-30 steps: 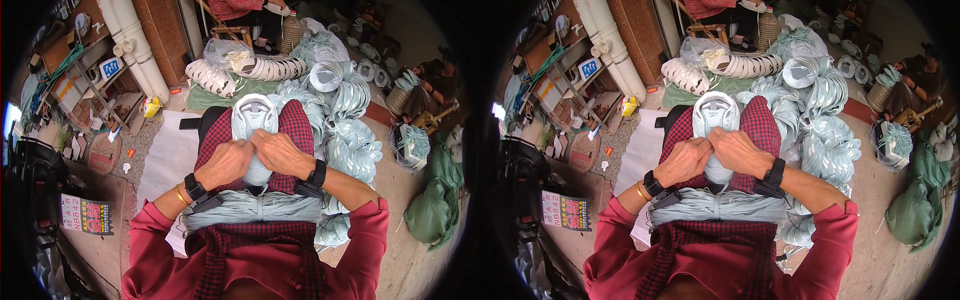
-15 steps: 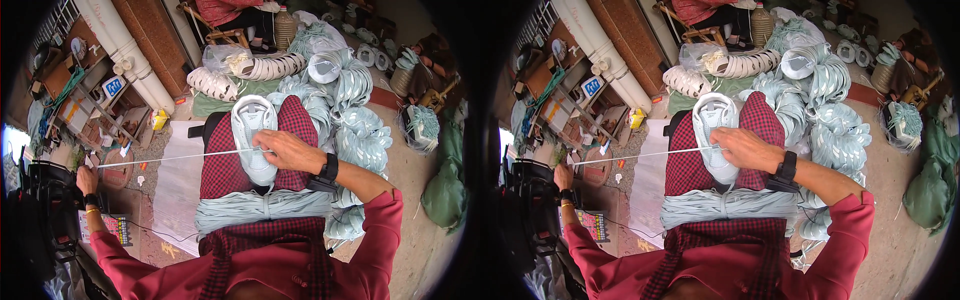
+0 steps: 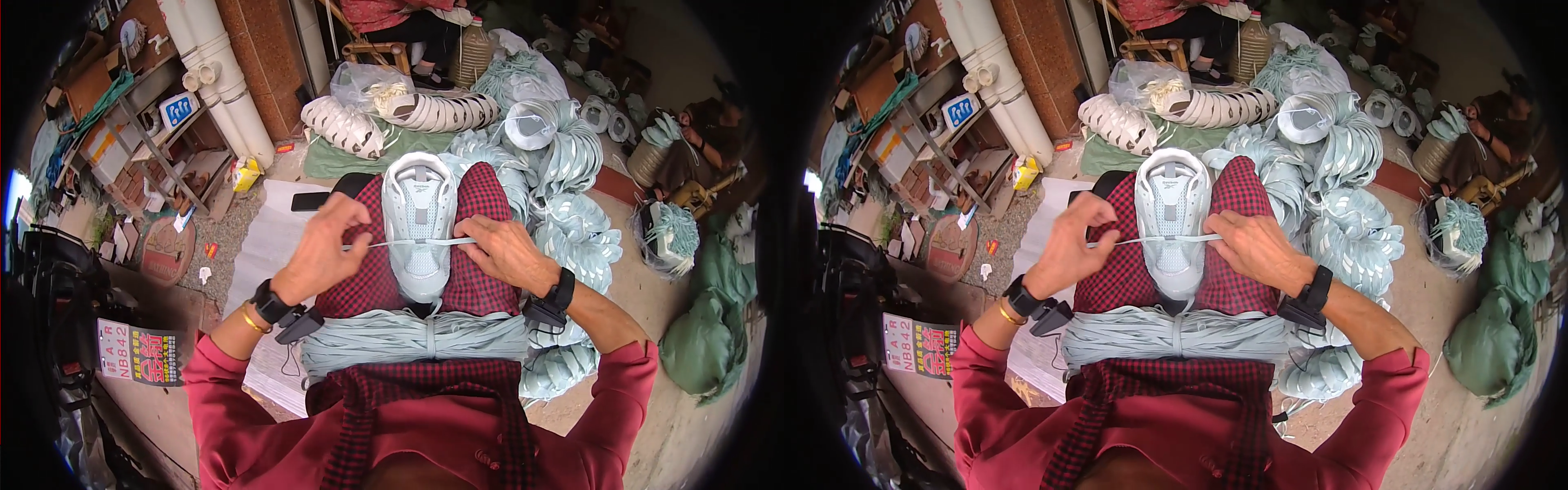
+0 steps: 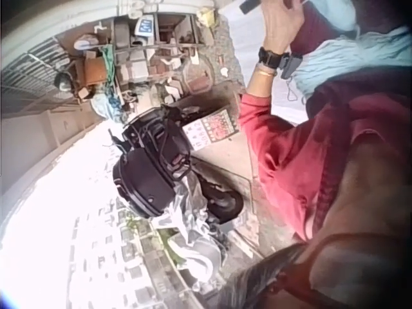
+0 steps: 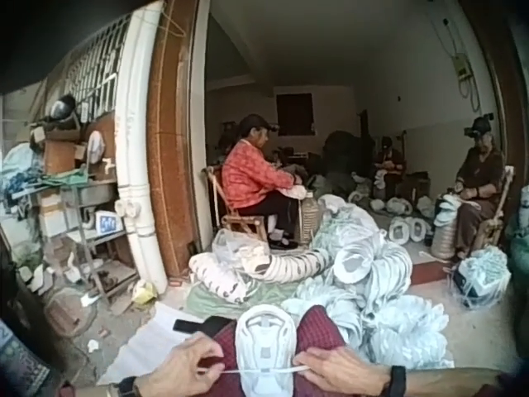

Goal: Lacing a white sneaker as part of the manufacturing process.

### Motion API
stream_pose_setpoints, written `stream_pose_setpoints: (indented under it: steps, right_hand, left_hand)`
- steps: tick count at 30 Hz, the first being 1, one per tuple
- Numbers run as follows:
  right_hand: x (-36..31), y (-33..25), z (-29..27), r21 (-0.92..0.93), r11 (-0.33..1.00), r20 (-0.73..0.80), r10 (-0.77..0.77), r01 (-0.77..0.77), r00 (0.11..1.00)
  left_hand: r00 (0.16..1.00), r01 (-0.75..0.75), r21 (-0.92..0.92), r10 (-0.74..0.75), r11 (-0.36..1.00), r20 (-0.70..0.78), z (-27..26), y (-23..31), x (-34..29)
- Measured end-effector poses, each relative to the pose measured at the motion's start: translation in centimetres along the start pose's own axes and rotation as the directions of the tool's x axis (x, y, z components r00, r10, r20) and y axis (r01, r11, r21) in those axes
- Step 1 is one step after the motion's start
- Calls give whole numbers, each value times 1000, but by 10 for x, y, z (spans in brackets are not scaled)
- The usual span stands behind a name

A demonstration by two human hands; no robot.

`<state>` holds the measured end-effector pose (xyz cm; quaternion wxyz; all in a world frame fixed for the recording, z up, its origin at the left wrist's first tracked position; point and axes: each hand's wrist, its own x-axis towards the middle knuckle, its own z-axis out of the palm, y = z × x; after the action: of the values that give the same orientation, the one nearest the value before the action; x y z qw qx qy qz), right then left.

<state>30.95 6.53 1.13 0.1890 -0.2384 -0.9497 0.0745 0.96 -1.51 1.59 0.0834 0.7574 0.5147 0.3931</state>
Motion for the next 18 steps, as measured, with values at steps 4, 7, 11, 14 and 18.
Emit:
stream_pose_setpoints:
  steps: [4, 7, 11, 14, 18]
  right_hand:
    - [-2, 2, 11, -51, 998, -35, -29, 27, 999]
    - [-4, 3, 13, -76, 996, -102, -45, 37, 994]
    - [-12, 11, 14, -111, 993, -80, -56, 47, 995]
    - [-24, 21, 3, -140, 989, -49, -55, 47, 997]
    - [-61, 45, -29, -226, 974, -102, -18, -6, 995]
  left_hand:
    - [990, -129, 1, 129, 992, 65, 47, 10, 6]
    - [961, -256, 194, 227, 947, 159, 42, 1, 0]
    - [884, -466, 444, 389, 765, 258, 11, -35, -15]
    - [922, -385, 550, 338, 741, 191, -32, -49, -30]
    - [984, -160, 676, 171, 719, 50, -83, -74, -67]
